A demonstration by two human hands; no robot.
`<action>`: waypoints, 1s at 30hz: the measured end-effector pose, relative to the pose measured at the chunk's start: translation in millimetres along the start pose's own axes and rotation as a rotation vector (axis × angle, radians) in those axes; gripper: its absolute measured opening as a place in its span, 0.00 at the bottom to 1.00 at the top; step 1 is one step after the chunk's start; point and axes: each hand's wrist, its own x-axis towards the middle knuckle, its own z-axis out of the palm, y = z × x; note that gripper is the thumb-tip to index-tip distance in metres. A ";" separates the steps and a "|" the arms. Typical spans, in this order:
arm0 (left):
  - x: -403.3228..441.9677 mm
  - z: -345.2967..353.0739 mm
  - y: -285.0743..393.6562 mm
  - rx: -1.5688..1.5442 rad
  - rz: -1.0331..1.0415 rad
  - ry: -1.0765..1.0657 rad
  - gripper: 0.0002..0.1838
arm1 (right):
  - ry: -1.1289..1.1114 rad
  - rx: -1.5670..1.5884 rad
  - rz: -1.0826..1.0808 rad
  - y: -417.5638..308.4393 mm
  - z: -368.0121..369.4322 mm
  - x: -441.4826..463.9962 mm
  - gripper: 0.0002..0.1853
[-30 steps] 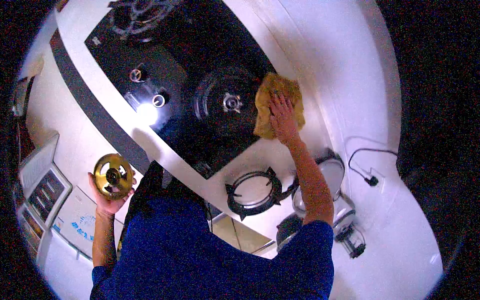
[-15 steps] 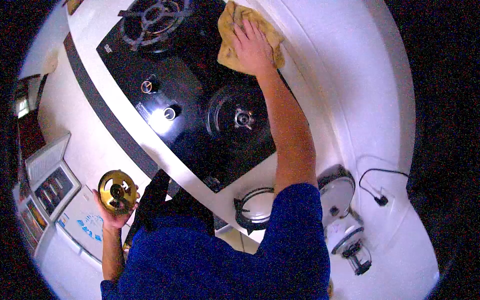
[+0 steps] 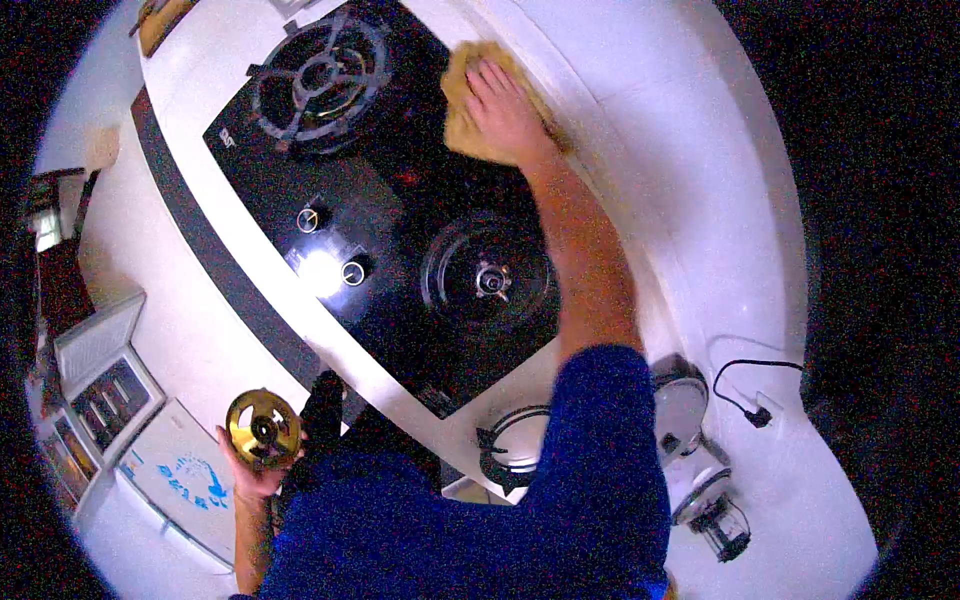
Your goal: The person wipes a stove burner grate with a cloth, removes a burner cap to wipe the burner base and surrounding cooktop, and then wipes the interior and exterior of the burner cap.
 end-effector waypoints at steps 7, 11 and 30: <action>25.0 -1.6 6.7 -0.026 -0.132 -0.105 0.60 | -0.096 0.107 0.434 -22.4 -38.0 -141.8 0.28; 34.2 8.8 7.9 -0.107 -0.148 -0.088 0.61 | -0.212 -0.158 0.347 -24.3 -72.7 -244.2 0.27; 23.4 0.7 18.8 -0.133 -0.105 -0.026 0.60 | -0.308 -0.149 0.580 -29.9 -49.1 -166.2 0.30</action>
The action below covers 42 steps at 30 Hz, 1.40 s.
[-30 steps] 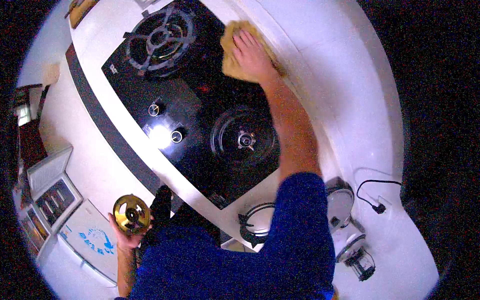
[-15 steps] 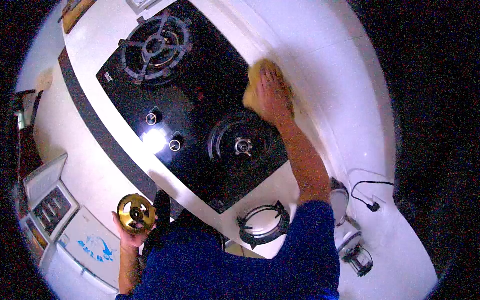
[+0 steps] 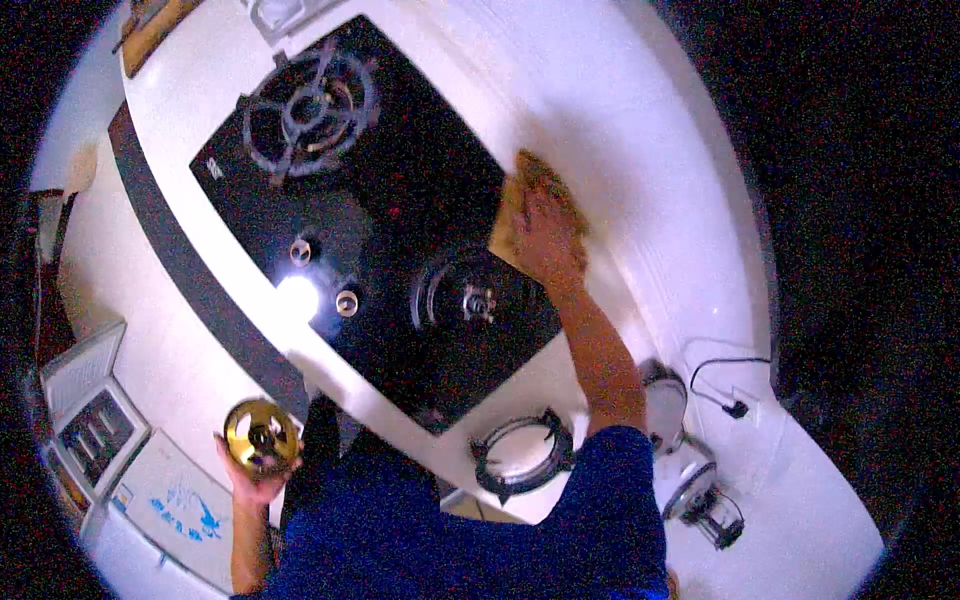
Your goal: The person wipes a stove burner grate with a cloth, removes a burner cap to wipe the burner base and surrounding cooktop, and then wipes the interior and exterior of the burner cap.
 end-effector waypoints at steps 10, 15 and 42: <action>12.5 17.7 -5.3 0.098 -0.024 -0.097 0.61 | 0.222 0.097 -0.349 -10.5 -11.4 14.1 0.27; 27.2 13.6 -3.5 0.151 -0.087 -0.221 0.61 | 0.166 0.038 -0.010 61.3 -5.0 -125.7 0.21; 129.7 13.8 172.2 0.317 -0.078 -0.292 0.61 | 0.822 -0.611 -0.188 -48.9 -166.7 190.4 0.11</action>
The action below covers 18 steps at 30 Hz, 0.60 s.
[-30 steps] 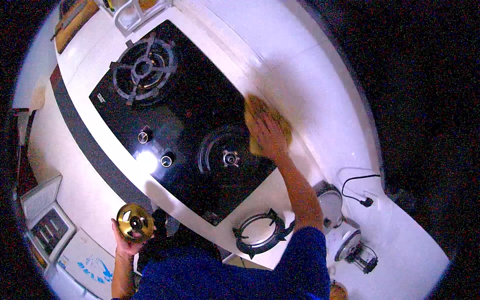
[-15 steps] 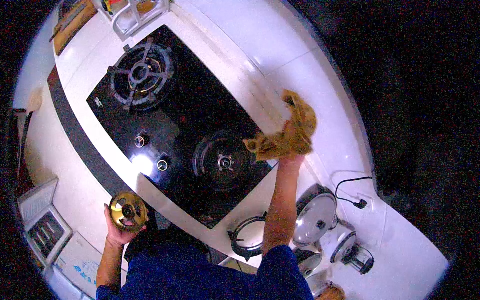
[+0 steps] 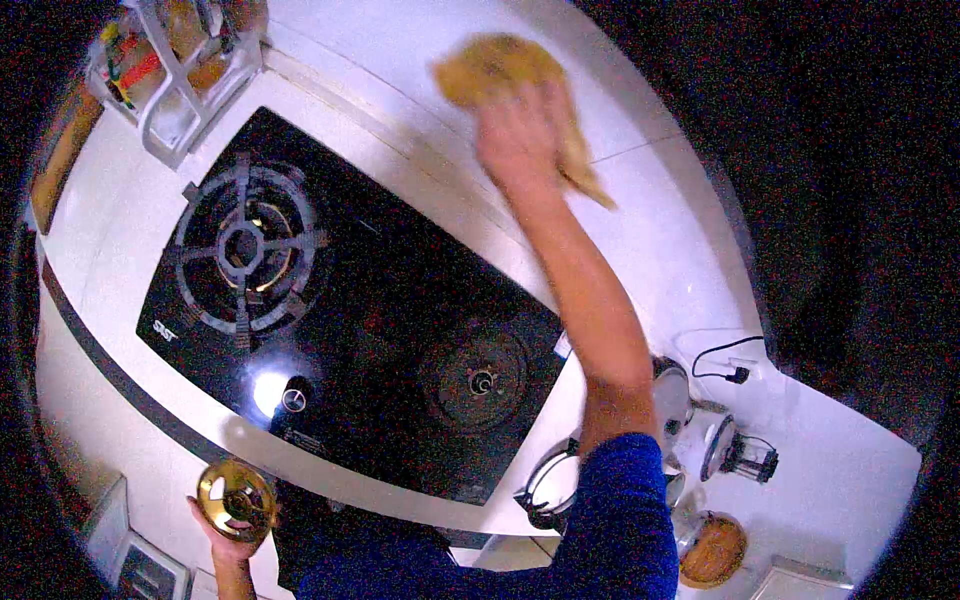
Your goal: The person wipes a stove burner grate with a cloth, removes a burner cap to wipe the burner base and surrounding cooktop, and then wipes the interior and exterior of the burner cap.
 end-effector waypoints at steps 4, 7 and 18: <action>3.7 20.0 -2.4 -0.115 0.009 0.085 0.61 | 0.166 0.163 -0.079 -48.9 36.7 52.3 0.11; 8.0 38.0 -9.4 -0.023 -0.040 0.011 0.60 | 0.030 0.170 -0.078 -22.9 12.2 -23.0 0.13; 19.6 38.8 -24.4 0.048 0.040 -0.078 0.58 | 0.182 0.230 -0.166 -1.0 29.4 12.9 0.09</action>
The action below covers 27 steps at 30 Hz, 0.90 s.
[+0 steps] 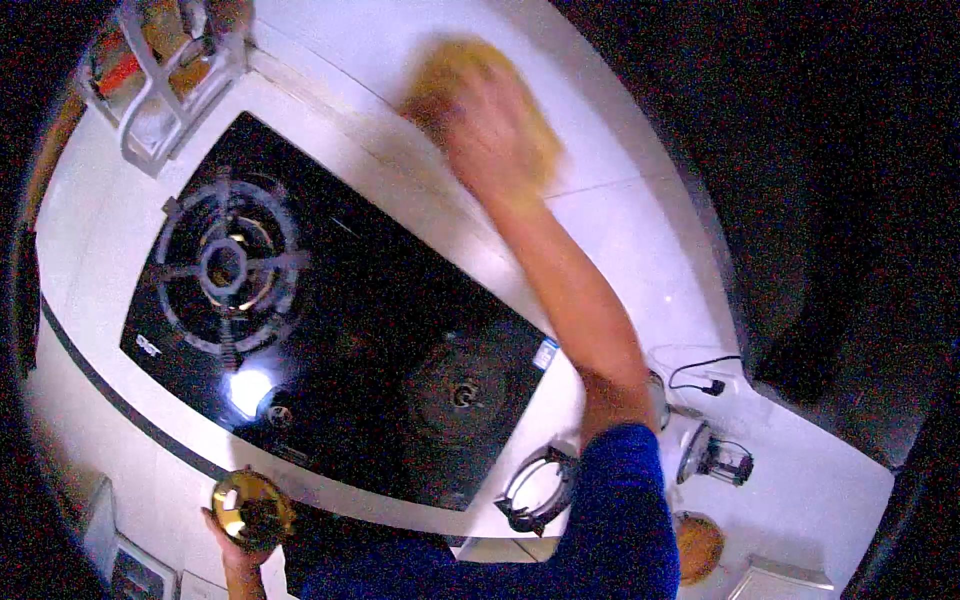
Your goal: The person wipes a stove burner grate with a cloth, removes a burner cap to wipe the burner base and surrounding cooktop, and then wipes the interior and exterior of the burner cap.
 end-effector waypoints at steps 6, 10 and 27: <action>8.6 22.8 -9.9 -0.074 0.023 0.038 0.58 | -0.063 -0.011 0.060 -32.2 28.7 103.3 0.15; 19.5 9.1 -13.9 -0.012 -0.132 -0.036 0.57 | -0.304 -0.562 0.214 27.1 -117.6 -40.2 0.14; -5.4 -22.8 49.3 -0.099 0.101 -0.045 0.62 | -0.167 -0.189 0.052 -41.3 83.5 244.2 0.15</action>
